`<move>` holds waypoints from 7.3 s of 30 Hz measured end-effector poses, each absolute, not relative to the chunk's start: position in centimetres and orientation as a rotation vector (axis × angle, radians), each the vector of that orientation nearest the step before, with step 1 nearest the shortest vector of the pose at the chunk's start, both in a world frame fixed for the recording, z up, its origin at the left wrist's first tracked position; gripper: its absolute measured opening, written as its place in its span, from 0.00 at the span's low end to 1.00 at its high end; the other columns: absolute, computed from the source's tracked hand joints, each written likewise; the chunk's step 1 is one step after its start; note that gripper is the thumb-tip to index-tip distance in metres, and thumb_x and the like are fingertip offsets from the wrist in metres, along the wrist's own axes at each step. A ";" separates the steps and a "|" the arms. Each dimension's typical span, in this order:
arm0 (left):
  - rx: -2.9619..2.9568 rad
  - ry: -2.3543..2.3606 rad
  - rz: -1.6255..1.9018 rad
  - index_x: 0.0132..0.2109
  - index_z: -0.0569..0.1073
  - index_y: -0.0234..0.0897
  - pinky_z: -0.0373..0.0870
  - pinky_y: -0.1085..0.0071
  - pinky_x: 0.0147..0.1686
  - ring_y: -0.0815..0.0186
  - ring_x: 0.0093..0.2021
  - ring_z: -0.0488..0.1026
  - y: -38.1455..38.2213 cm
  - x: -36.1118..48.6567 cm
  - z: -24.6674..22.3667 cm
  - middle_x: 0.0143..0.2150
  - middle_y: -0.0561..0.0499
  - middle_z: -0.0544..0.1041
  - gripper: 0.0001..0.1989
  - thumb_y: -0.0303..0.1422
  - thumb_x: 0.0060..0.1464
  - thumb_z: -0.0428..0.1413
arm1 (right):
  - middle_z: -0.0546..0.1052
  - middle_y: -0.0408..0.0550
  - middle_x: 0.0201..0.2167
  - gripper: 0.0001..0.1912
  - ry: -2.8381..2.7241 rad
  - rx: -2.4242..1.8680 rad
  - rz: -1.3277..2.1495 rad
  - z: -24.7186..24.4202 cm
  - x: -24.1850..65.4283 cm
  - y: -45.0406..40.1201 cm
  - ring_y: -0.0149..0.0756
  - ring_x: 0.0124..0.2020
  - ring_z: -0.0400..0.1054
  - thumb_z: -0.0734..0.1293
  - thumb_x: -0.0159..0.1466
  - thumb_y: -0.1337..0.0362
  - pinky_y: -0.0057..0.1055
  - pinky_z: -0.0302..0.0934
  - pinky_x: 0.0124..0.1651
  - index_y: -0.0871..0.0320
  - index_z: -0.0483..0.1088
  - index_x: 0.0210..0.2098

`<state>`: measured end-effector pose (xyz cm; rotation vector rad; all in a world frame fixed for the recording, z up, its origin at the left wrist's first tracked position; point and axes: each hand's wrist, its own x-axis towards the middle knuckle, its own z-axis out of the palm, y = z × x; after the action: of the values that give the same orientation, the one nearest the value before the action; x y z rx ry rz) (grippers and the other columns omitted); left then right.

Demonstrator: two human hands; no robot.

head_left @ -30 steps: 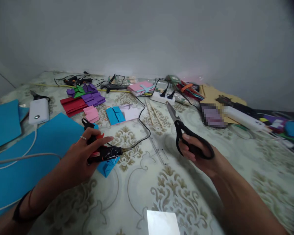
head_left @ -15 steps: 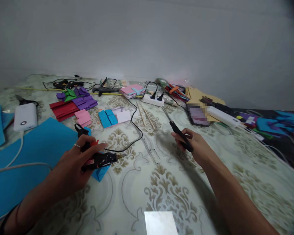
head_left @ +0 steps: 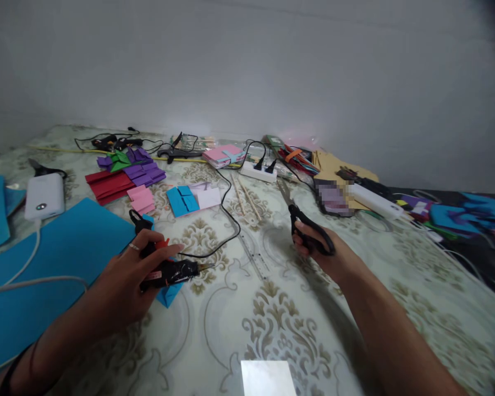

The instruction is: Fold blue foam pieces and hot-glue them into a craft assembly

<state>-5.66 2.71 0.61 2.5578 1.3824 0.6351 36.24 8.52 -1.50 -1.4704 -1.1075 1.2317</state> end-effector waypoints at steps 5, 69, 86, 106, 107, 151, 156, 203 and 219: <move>2.596 1.330 0.611 0.66 0.67 0.51 0.79 0.66 0.40 0.56 0.49 0.77 2.8 -5.5 1.0 0.59 0.43 0.66 0.34 0.20 0.56 0.52 | 0.69 0.41 0.21 0.31 -1.123 -1.532 1.151 -1.2 35.7 8.4 0.26 0.17 0.59 0.81 0.49 0.39 0.29 0.49 0.21 0.57 0.65 0.25; 2.568 1.362 0.604 0.65 0.69 0.50 0.79 0.64 0.43 0.57 0.48 0.78 2.6 -5.2 1.0 0.58 0.45 0.70 0.31 0.21 0.58 0.52 | 0.78 0.46 0.26 0.16 -1.754 -1.734 0.209 -1.1 34.5 7.6 0.42 0.27 0.71 0.72 0.59 0.51 0.33 0.59 0.31 0.51 0.64 0.33; 2.656 1.275 0.480 0.75 0.54 0.56 0.73 0.69 0.34 0.62 0.39 0.77 2.6 -4.8 1.2 0.56 0.47 0.71 0.52 0.16 0.45 0.52 | 0.81 0.49 0.34 0.09 -2.266 -1.228 -0.092 -0.3 31.0 5.2 0.44 0.34 0.77 0.66 0.59 0.70 0.33 0.66 0.35 0.51 0.68 0.39; 2.428 1.486 0.870 0.62 0.61 0.43 0.77 0.62 0.55 0.57 0.58 0.71 2.8 -4.2 1.4 0.59 0.43 0.65 0.27 0.24 0.59 0.59 | 0.80 0.47 0.28 0.12 -2.012 -1.470 0.250 -0.8 31.2 5.4 0.44 0.29 0.77 0.71 0.60 0.56 0.33 0.66 0.31 0.52 0.67 0.39; 2.425 1.474 0.877 0.63 0.60 0.42 0.76 0.62 0.55 0.57 0.59 0.71 2.8 -4.2 1.4 0.60 0.43 0.65 0.27 0.24 0.60 0.58 | 0.80 0.47 0.29 0.12 -2.019 -1.463 0.244 -0.9 31.3 5.5 0.44 0.29 0.77 0.71 0.60 0.57 0.33 0.66 0.32 0.52 0.67 0.40; 2.448 1.455 0.921 0.61 0.68 0.37 0.79 0.62 0.52 0.55 0.56 0.78 2.1 -3.6 2.0 0.57 0.40 0.73 0.22 0.35 0.63 0.61 | 0.78 0.43 0.26 0.07 -2.204 -1.058 -0.438 -0.8 29.9 4.6 0.37 0.25 0.74 0.65 0.66 0.72 0.30 0.59 0.26 0.53 0.65 0.39; 2.440 1.436 0.932 0.61 0.68 0.37 0.79 0.61 0.52 0.54 0.56 0.78 2.1 -3.6 1.9 0.58 0.39 0.73 0.22 0.35 0.63 0.61 | 0.77 0.41 0.24 0.07 -2.192 -1.073 -0.409 -0.7 30.0 4.5 0.35 0.22 0.72 0.66 0.66 0.72 0.30 0.57 0.25 0.53 0.66 0.37; 2.420 1.467 0.909 0.60 0.69 0.38 0.79 0.59 0.52 0.53 0.57 0.78 2.2 -3.7 2.2 0.57 0.39 0.76 0.21 0.35 0.62 0.61 | 0.76 0.39 0.20 0.08 -2.164 -1.117 -0.382 -0.8 29.9 4.4 0.35 0.18 0.71 0.68 0.62 0.72 0.30 0.55 0.23 0.52 0.67 0.33; 2.425 1.467 0.928 0.59 0.70 0.38 0.80 0.59 0.51 0.53 0.57 0.79 2.3 -3.7 2.0 0.57 0.39 0.76 0.20 0.34 0.62 0.61 | 0.78 0.42 0.23 0.08 -2.167 -1.116 -0.367 -0.7 30.1 4.6 0.38 0.22 0.73 0.66 0.58 0.70 0.30 0.61 0.26 0.52 0.67 0.36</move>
<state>-3.67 2.29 2.02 2.4253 1.4669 0.9281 30.09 4.57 -0.66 -1.1164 -2.1667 -0.3665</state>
